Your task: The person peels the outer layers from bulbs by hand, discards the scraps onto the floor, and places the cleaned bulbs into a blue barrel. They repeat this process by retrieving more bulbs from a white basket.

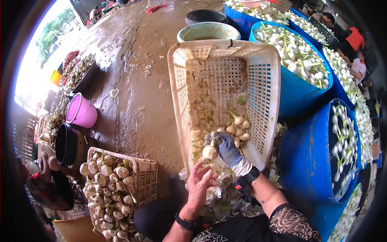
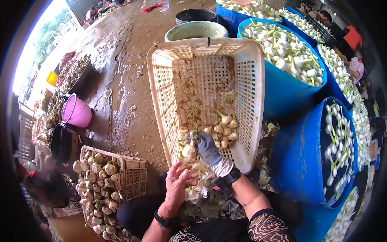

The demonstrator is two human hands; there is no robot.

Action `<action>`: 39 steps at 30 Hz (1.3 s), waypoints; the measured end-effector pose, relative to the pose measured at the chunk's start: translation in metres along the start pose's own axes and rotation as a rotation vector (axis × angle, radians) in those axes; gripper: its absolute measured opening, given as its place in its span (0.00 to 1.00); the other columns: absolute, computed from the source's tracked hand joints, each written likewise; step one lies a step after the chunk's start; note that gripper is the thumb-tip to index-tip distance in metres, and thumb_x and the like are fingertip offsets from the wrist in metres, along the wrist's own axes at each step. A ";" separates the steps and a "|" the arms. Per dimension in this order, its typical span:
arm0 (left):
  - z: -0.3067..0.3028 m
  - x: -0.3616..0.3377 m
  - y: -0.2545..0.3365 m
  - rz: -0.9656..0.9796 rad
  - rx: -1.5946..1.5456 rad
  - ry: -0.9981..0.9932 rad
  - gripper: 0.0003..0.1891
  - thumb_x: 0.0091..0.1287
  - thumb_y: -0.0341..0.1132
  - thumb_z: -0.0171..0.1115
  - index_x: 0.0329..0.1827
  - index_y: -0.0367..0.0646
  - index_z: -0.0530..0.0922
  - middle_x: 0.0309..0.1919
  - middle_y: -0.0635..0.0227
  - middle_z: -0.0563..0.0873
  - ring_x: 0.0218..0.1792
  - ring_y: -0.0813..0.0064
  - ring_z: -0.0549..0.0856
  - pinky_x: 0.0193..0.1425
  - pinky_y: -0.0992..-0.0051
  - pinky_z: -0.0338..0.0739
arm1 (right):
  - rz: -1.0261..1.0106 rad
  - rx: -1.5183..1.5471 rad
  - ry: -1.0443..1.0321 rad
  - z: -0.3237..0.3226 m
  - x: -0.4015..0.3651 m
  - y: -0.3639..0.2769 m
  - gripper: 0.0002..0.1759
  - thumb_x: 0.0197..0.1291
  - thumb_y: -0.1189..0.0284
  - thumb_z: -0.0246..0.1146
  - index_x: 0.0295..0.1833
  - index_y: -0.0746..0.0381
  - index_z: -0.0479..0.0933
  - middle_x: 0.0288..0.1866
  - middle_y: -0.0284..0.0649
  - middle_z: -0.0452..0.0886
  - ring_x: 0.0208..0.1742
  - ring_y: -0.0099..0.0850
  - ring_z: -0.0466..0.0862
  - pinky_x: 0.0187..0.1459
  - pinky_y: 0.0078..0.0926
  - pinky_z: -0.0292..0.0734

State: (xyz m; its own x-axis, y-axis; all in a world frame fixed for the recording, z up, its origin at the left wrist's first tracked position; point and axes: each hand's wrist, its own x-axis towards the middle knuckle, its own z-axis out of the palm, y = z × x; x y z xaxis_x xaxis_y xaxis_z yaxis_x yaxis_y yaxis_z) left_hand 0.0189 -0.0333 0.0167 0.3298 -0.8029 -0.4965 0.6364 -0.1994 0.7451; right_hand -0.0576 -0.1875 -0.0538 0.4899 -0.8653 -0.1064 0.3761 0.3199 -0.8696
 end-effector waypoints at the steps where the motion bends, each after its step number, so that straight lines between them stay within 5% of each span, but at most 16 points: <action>1: 0.001 0.000 -0.002 0.027 -0.056 0.012 0.26 0.68 0.31 0.60 0.66 0.35 0.62 0.53 0.51 0.79 0.44 0.65 0.85 0.39 0.73 0.84 | -0.042 -0.122 -0.047 0.009 -0.014 -0.003 0.18 0.72 0.63 0.53 0.45 0.68 0.79 0.39 0.40 0.84 0.38 0.29 0.84 0.46 0.29 0.81; 3: -0.003 0.003 0.001 0.088 -0.081 -0.180 0.24 0.67 0.29 0.60 0.65 0.34 0.65 0.51 0.59 0.81 0.48 0.66 0.84 0.45 0.71 0.84 | 0.039 -0.092 -0.024 0.024 -0.041 -0.001 0.20 0.73 0.61 0.51 0.46 0.67 0.79 0.40 0.40 0.84 0.40 0.29 0.84 0.47 0.29 0.81; 9: -0.007 -0.006 -0.015 0.365 0.066 -0.125 0.27 0.58 0.23 0.69 0.60 0.34 0.68 0.47 0.63 0.82 0.43 0.77 0.84 0.43 0.77 0.82 | -0.239 -0.558 -0.055 0.007 -0.076 -0.011 0.26 0.72 0.53 0.49 0.43 0.66 0.80 0.33 0.36 0.82 0.36 0.28 0.80 0.43 0.29 0.75; 11: -0.014 -0.008 -0.023 0.468 0.449 -0.098 0.31 0.52 0.18 0.72 0.59 0.36 0.68 0.44 0.65 0.82 0.39 0.78 0.84 0.41 0.80 0.81 | -0.274 -0.789 -0.006 0.006 -0.093 -0.004 0.23 0.71 0.56 0.53 0.37 0.67 0.77 0.29 0.52 0.78 0.29 0.41 0.77 0.34 0.37 0.71; 13: -0.012 -0.014 -0.022 0.552 0.628 -0.093 0.32 0.50 0.17 0.72 0.58 0.37 0.67 0.41 0.66 0.82 0.38 0.79 0.84 0.41 0.79 0.81 | -0.427 -1.066 0.056 -0.010 -0.096 0.016 0.22 0.68 0.56 0.57 0.34 0.67 0.76 0.30 0.54 0.79 0.29 0.48 0.76 0.32 0.39 0.69; 16: -0.015 -0.012 -0.027 0.458 0.576 -0.088 0.30 0.49 0.18 0.73 0.54 0.36 0.68 0.39 0.65 0.83 0.38 0.78 0.84 0.43 0.78 0.81 | 0.018 -0.843 0.072 0.020 -0.107 -0.030 0.21 0.65 0.58 0.61 0.35 0.68 0.77 0.27 0.54 0.77 0.29 0.48 0.75 0.31 0.41 0.68; 21: -0.015 -0.014 -0.021 0.382 0.498 -0.108 0.28 0.47 0.18 0.73 0.52 0.35 0.71 0.40 0.64 0.84 0.38 0.77 0.85 0.45 0.76 0.82 | -0.149 -0.928 0.005 0.006 -0.119 -0.024 0.17 0.67 0.62 0.59 0.38 0.68 0.78 0.29 0.50 0.80 0.28 0.41 0.77 0.34 0.35 0.71; 23: -0.010 -0.020 -0.012 0.273 0.155 -0.198 0.28 0.45 0.18 0.73 0.51 0.35 0.72 0.40 0.64 0.84 0.38 0.76 0.85 0.44 0.75 0.82 | -0.212 -0.892 -0.014 -0.001 -0.123 -0.020 0.17 0.68 0.63 0.58 0.39 0.68 0.78 0.31 0.50 0.81 0.30 0.41 0.78 0.35 0.34 0.72; 26: -0.009 -0.022 -0.001 0.213 0.119 -0.269 0.23 0.53 0.26 0.70 0.51 0.35 0.73 0.38 0.64 0.85 0.33 0.74 0.85 0.37 0.77 0.82 | -0.457 -0.757 -0.133 -0.008 -0.126 -0.026 0.10 0.66 0.69 0.60 0.42 0.67 0.78 0.31 0.50 0.79 0.28 0.36 0.76 0.33 0.33 0.71; 28: -0.013 -0.023 0.006 0.046 -0.037 -0.358 0.19 0.60 0.37 0.65 0.51 0.36 0.73 0.38 0.61 0.84 0.27 0.71 0.84 0.25 0.79 0.79 | -0.374 -0.819 -0.200 -0.007 -0.133 -0.046 0.10 0.64 0.70 0.61 0.43 0.66 0.78 0.31 0.50 0.79 0.28 0.36 0.76 0.33 0.32 0.71; 31: -0.010 -0.026 0.003 -0.021 -0.126 -0.358 0.19 0.63 0.36 0.57 0.53 0.31 0.74 0.32 0.58 0.84 0.20 0.70 0.82 0.19 0.80 0.75 | -0.311 -0.946 -0.268 -0.012 -0.136 -0.052 0.09 0.62 0.71 0.63 0.43 0.66 0.79 0.30 0.52 0.79 0.28 0.38 0.77 0.33 0.31 0.72; 33: -0.008 -0.026 0.001 -0.084 -0.208 -0.418 0.20 0.63 0.39 0.57 0.52 0.32 0.73 0.32 0.56 0.84 0.20 0.69 0.82 0.19 0.80 0.75 | -0.658 -0.952 -0.153 -0.017 -0.130 -0.043 0.09 0.61 0.72 0.63 0.42 0.66 0.79 0.31 0.52 0.79 0.31 0.41 0.80 0.35 0.33 0.74; 35: -0.007 -0.025 -0.001 -0.208 -0.374 -0.540 0.22 0.65 0.46 0.57 0.50 0.33 0.73 0.32 0.51 0.83 0.20 0.66 0.82 0.18 0.79 0.74 | -0.520 -1.194 -0.113 -0.031 -0.133 -0.040 0.11 0.60 0.70 0.66 0.44 0.66 0.79 0.33 0.49 0.81 0.36 0.43 0.83 0.39 0.33 0.76; 37: -0.009 -0.021 -0.003 -0.204 -0.340 -0.553 0.26 0.66 0.51 0.57 0.50 0.33 0.73 0.32 0.48 0.83 0.21 0.65 0.82 0.19 0.77 0.75 | -0.332 -0.730 -0.033 -0.035 -0.133 -0.039 0.18 0.57 0.66 0.69 0.48 0.66 0.78 0.37 0.45 0.83 0.40 0.39 0.84 0.43 0.32 0.78; 39: -0.008 -0.020 -0.009 -0.154 -0.315 -0.531 0.26 0.67 0.51 0.54 0.52 0.33 0.72 0.32 0.48 0.83 0.23 0.65 0.83 0.22 0.76 0.76 | -0.351 -0.788 0.023 -0.030 -0.137 -0.043 0.22 0.56 0.65 0.70 0.52 0.66 0.77 0.40 0.40 0.83 0.42 0.29 0.83 0.46 0.27 0.77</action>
State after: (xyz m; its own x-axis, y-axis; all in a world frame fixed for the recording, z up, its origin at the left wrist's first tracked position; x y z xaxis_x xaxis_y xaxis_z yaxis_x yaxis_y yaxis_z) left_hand 0.0121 -0.0106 0.0161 -0.1217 -0.9633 -0.2391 0.8501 -0.2255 0.4760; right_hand -0.1645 -0.0947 -0.0164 0.4285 -0.8741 0.2288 -0.1565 -0.3212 -0.9340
